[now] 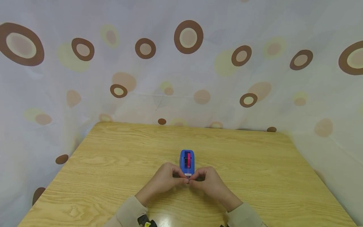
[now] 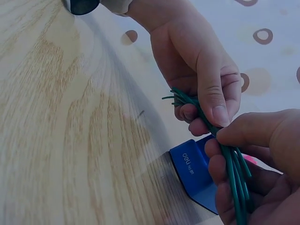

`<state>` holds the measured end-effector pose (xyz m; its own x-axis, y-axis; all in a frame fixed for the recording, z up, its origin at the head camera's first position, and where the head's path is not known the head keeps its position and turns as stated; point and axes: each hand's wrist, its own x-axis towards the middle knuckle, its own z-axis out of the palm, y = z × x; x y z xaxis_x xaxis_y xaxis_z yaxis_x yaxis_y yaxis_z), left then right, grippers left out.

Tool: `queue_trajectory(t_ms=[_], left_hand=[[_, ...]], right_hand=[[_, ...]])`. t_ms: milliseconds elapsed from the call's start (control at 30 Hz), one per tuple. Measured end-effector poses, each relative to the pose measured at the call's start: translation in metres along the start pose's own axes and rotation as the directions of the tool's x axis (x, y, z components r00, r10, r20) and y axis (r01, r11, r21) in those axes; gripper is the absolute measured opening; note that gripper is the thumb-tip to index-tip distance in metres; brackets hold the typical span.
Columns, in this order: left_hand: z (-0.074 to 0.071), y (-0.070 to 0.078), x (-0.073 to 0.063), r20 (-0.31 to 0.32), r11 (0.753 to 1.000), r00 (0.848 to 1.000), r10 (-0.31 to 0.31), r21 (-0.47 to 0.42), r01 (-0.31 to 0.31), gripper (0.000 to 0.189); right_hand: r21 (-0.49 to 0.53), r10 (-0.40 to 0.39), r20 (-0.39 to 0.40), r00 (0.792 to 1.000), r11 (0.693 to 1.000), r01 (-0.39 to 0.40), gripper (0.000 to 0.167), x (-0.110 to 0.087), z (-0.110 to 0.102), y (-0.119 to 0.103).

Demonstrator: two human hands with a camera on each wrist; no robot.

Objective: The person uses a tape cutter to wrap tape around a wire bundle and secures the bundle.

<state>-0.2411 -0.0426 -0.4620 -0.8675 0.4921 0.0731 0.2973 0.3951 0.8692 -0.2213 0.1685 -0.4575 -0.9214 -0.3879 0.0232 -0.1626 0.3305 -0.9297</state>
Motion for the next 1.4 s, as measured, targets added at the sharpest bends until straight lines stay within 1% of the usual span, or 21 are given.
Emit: queue_trajectory(t_ms=[200, 333, 500, 667, 900, 1033, 1167, 1300, 1400], left_hand=[[-0.0013, -0.0001, -0.0005, 0.042, 0.999, 0.999, -0.008, -0.032, 0.009, 0.009], [-0.0018, -0.0009, -0.0004, 0.065, 0.998, 0.998, -0.019, -0.059, 0.023, 0.013], [-0.0023, -0.0033, 0.0002, 0.060, 0.996, 0.997, -0.043, -0.076, 0.048, 0.014], [-0.0024, -0.0053, 0.0004, 0.066, 0.990, 0.995, -0.068, -0.120, 0.076, 0.012], [-0.0010, -0.0046, -0.0002, 0.055, 0.985, 0.995, -0.088, -0.147, 0.095, 0.011], [-0.0001, -0.0041, -0.0003, 0.042, 0.984, 0.995, -0.092, -0.148, 0.098, 0.010], [0.0004, -0.0020, -0.0011, 0.022, 0.987, 0.997, -0.080, -0.135, 0.082, 0.009], [0.0008, 0.0007, -0.0012, -0.012, 0.996, 0.999, -0.046, -0.076, 0.045, 0.010], [0.0013, 0.0031, -0.0009, -0.033, 1.000, 0.999, -0.021, -0.022, 0.021, 0.010]], right_hand=[[-0.048, -0.057, -0.014, 0.998, 0.997, 0.057, 0.004, -0.0010, 0.0013, -0.0022], [-0.090, -0.055, -0.025, 0.998, 0.995, 0.053, 0.005, -0.0013, 0.0018, -0.0021], [-0.124, -0.054, -0.035, 0.998, 0.991, 0.050, 0.006, -0.0013, 0.0019, -0.0019], [-0.165, -0.082, -0.036, 0.996, 0.983, 0.075, 0.006, -0.0007, 0.0022, -0.0009], [-0.206, -0.084, -0.026, 0.996, 0.976, 0.076, 0.004, -0.0009, 0.0017, -0.0027], [-0.213, -0.074, -0.029, 0.997, 0.975, 0.066, 0.005, -0.0013, 0.0014, -0.0049], [-0.212, -0.062, -0.039, 0.997, 0.976, 0.053, 0.006, -0.0013, 0.0002, -0.0058], [-0.181, -0.039, -0.038, 0.999, 0.983, 0.031, 0.004, -0.0012, -0.0028, -0.0047], [-0.129, -0.021, -0.018, 1.000, 0.991, 0.018, 0.003, -0.0015, -0.0057, -0.0041]])
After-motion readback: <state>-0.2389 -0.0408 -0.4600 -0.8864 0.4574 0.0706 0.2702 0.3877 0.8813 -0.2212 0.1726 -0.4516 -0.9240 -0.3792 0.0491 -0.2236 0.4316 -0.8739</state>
